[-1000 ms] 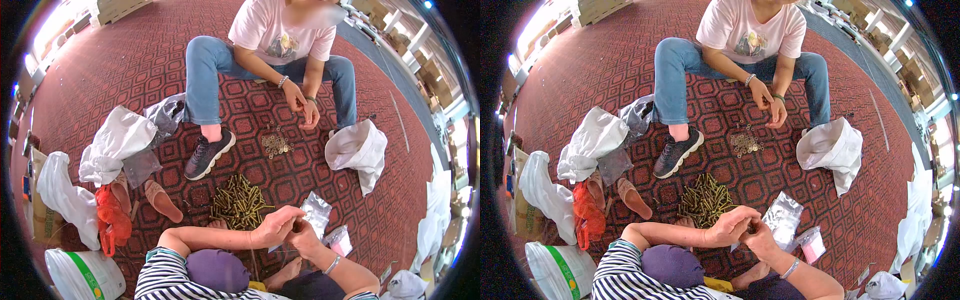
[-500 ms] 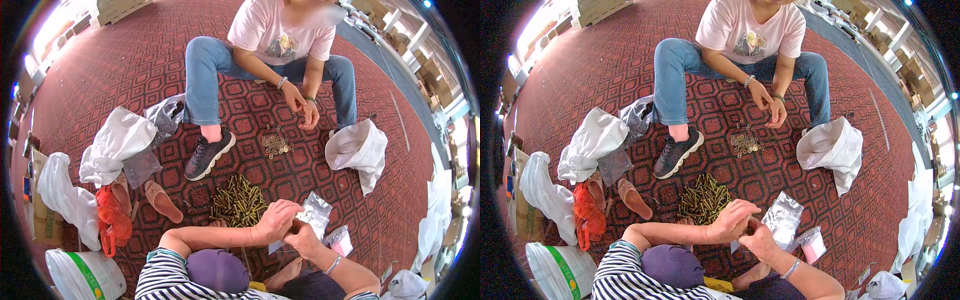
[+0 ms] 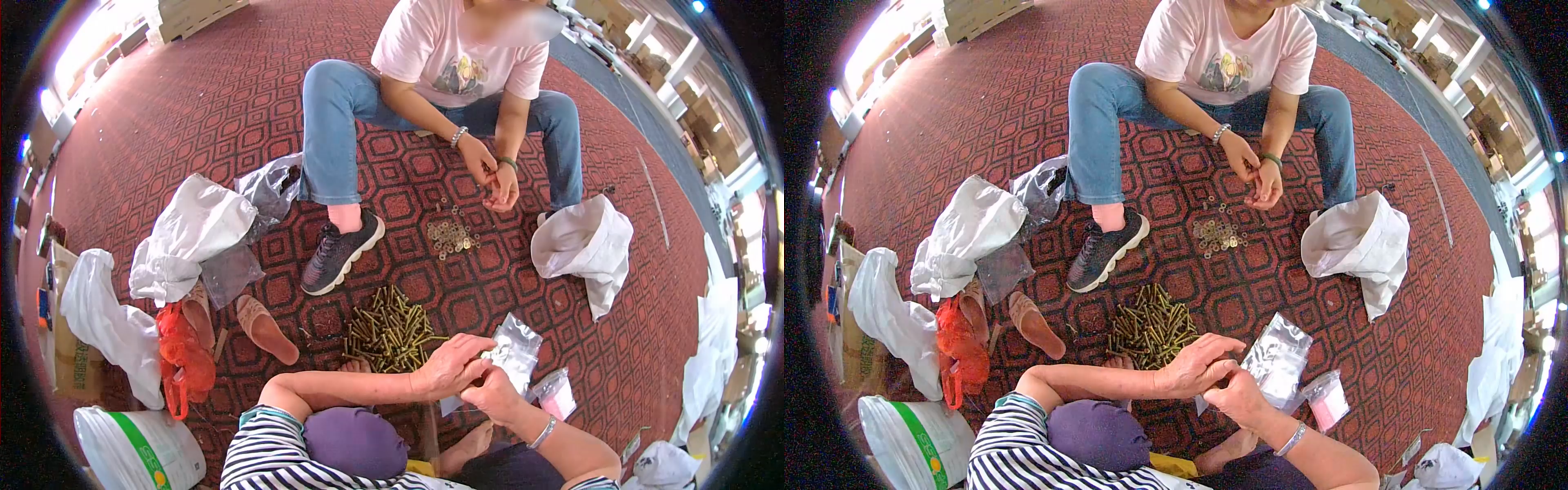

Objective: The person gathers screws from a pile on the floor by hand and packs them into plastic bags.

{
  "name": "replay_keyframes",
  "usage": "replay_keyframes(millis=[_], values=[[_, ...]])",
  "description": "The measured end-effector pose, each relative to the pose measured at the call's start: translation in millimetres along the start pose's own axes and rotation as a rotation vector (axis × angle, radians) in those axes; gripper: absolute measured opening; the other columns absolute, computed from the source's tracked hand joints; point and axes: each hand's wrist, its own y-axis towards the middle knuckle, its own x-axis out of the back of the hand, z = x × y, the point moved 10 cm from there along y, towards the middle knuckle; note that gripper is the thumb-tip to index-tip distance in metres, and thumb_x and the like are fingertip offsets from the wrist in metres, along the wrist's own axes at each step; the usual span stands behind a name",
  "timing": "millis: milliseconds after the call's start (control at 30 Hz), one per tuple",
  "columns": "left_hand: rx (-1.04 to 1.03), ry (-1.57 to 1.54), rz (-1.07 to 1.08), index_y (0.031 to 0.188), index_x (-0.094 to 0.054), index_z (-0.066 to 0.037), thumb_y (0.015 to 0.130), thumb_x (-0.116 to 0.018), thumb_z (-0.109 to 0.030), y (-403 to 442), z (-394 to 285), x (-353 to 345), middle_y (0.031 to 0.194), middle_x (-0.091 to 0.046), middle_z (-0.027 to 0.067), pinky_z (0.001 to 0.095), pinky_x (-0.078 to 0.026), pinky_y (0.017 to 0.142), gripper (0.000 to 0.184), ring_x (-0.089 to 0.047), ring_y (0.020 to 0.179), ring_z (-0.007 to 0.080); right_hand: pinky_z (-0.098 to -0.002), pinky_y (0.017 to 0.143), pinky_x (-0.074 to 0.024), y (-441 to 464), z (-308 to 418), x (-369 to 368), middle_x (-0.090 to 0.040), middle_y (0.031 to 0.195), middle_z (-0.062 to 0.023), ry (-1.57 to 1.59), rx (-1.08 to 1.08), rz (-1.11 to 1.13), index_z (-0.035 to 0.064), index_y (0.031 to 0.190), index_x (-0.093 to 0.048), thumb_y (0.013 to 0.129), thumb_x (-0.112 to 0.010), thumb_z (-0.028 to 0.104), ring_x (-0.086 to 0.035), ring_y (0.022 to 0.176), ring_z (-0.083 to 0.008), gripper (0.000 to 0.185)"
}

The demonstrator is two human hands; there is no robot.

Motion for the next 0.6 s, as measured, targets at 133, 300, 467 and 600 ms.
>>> replay_keyframes(millis=[133,300,467,600], values=[[0.028,-0.018,0.011,0.109,-0.055,-0.001,0.084,-0.053,-0.015,-1,2,-1,0.103,-0.058,0.0114,0.0321,-0.045,0.079,0.028,-0.054,0.090,0.0254,-0.0192,0.058,-0.0385,0,-2,0,-0.057,0.074,-0.0037,0.024,0.015,0.000,0.0025,0.084,-0.055,0.068,-0.060,-0.002,-0.047,0.065,-0.0100,0.018],[0.047,-0.035,0.016,0.109,-0.056,-0.002,0.084,-0.053,-0.015,0,2,-1,0.101,-0.058,0.0115,0.0319,-0.045,0.078,0.028,-0.055,0.089,0.0253,-0.0191,0.059,-0.0390,2,-6,0,-0.058,0.075,-0.0037,0.037,0.016,0.012,0.0025,0.085,-0.055,0.067,-0.061,-0.003,-0.048,0.066,-0.0100,0.019],[0.075,-0.054,0.023,0.109,-0.056,-0.002,0.084,-0.053,-0.015,0,2,-1,0.099,-0.059,0.0115,0.0318,-0.045,0.077,0.028,-0.055,0.087,0.0252,-0.0191,0.059,-0.0394,3,-9,2,-0.058,0.076,-0.0036,-0.002,0.039,0.015,0.0027,0.086,-0.056,0.067,-0.061,-0.004,-0.048,0.067,-0.0100,0.020],[0.084,-0.061,0.023,0.109,-0.056,-0.003,0.084,-0.054,-0.015,0,2,0,0.098,-0.059,0.0115,0.0319,-0.045,0.077,0.028,-0.055,0.087,0.0253,-0.0192,0.060,-0.0396,4,-13,2,-0.059,0.076,-0.0032,-0.037,0.041,0.013,0.0033,0.086,-0.056,0.067,-0.061,-0.004,-0.048,0.067,-0.0099,0.021]])
